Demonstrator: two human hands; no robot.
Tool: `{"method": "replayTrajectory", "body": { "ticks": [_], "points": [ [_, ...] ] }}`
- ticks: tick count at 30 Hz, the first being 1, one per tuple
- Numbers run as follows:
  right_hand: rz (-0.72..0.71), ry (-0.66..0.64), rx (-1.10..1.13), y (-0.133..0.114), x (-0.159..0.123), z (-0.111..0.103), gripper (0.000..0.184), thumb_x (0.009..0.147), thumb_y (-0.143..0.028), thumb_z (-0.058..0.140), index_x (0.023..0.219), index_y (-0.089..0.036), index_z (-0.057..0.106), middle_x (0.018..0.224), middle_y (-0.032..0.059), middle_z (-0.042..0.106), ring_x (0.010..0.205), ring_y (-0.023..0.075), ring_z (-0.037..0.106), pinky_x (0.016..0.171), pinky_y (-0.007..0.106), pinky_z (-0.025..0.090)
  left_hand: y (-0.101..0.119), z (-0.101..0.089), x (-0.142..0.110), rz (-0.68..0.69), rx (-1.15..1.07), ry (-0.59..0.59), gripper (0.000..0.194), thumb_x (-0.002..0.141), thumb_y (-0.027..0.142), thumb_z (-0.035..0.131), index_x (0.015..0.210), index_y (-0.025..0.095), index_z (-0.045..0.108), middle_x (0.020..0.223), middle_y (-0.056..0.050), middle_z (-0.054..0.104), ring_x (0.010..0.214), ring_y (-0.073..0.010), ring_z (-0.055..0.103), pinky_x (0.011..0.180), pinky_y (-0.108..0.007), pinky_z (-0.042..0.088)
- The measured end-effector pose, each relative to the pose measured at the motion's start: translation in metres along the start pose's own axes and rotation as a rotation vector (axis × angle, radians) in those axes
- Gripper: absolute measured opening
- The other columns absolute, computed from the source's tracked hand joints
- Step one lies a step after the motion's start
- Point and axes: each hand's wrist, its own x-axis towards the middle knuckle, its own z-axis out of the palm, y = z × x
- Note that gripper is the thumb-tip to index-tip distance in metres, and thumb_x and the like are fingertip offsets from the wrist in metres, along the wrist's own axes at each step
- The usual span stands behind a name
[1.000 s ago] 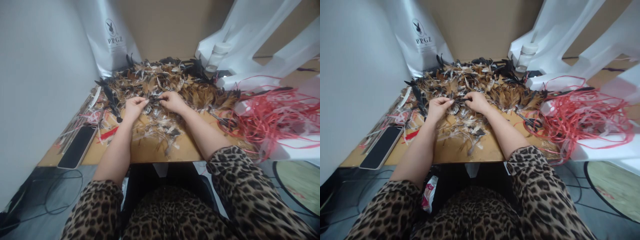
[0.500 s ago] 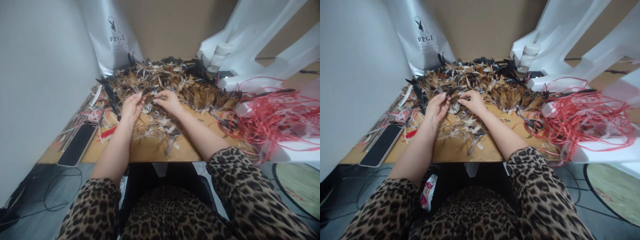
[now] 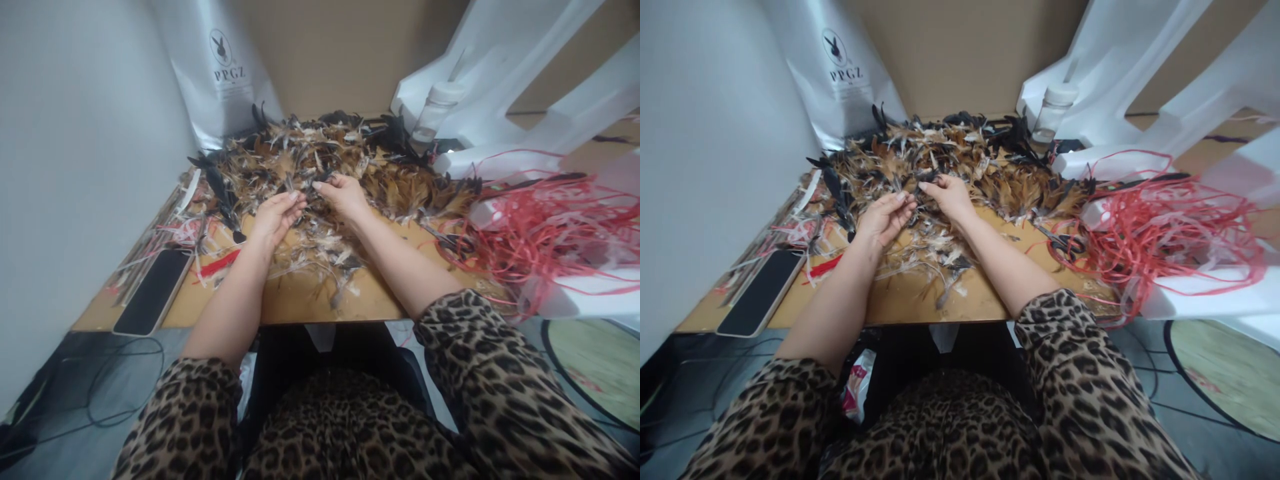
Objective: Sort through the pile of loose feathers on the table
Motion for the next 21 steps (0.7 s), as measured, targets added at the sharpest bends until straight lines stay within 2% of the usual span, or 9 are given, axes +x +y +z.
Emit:
{"method": "replayTrajectory", "body": {
  "ticks": [7,12,21],
  "points": [
    [-0.045,-0.114,-0.093,0.0053,0.0060,-0.0092,0.037,0.062,-0.047,0.066,0.059,-0.014,0.048,0.054,-0.0040,0.045,0.052,0.0058,0.037,0.051,0.020,0.032,0.0012,0.0004,-0.0027,-0.105,0.072,-0.060,0.019,0.063,0.021,0.071,0.078,0.011,0.063,0.077,-0.007,0.068,0.059,-0.0082,0.062,0.050,-0.014,0.047],
    [-0.040,-0.221,-0.107,0.0016,0.0032,-0.0077,0.033,0.064,-0.044,0.064,0.058,-0.014,0.050,0.052,-0.0036,0.045,0.050,0.0062,0.037,0.049,0.020,0.030,-0.0003,0.0017,-0.0041,-0.125,0.119,-0.096,0.022,0.062,0.021,0.072,0.079,0.010,0.064,0.074,-0.008,0.068,0.056,-0.0083,0.062,0.048,-0.014,0.046],
    [-0.034,-0.234,-0.086,0.0004,-0.0032,-0.0026,0.028,0.067,-0.039,0.061,0.061,-0.013,0.054,0.054,-0.0037,0.048,0.049,0.0055,0.036,0.048,0.020,0.029,-0.0012,0.0051,-0.0072,-0.069,0.269,-0.108,0.021,0.060,0.024,0.073,0.073,0.010,0.065,0.071,-0.009,0.068,0.053,-0.0084,0.061,0.047,-0.014,0.045]
  ]
}}
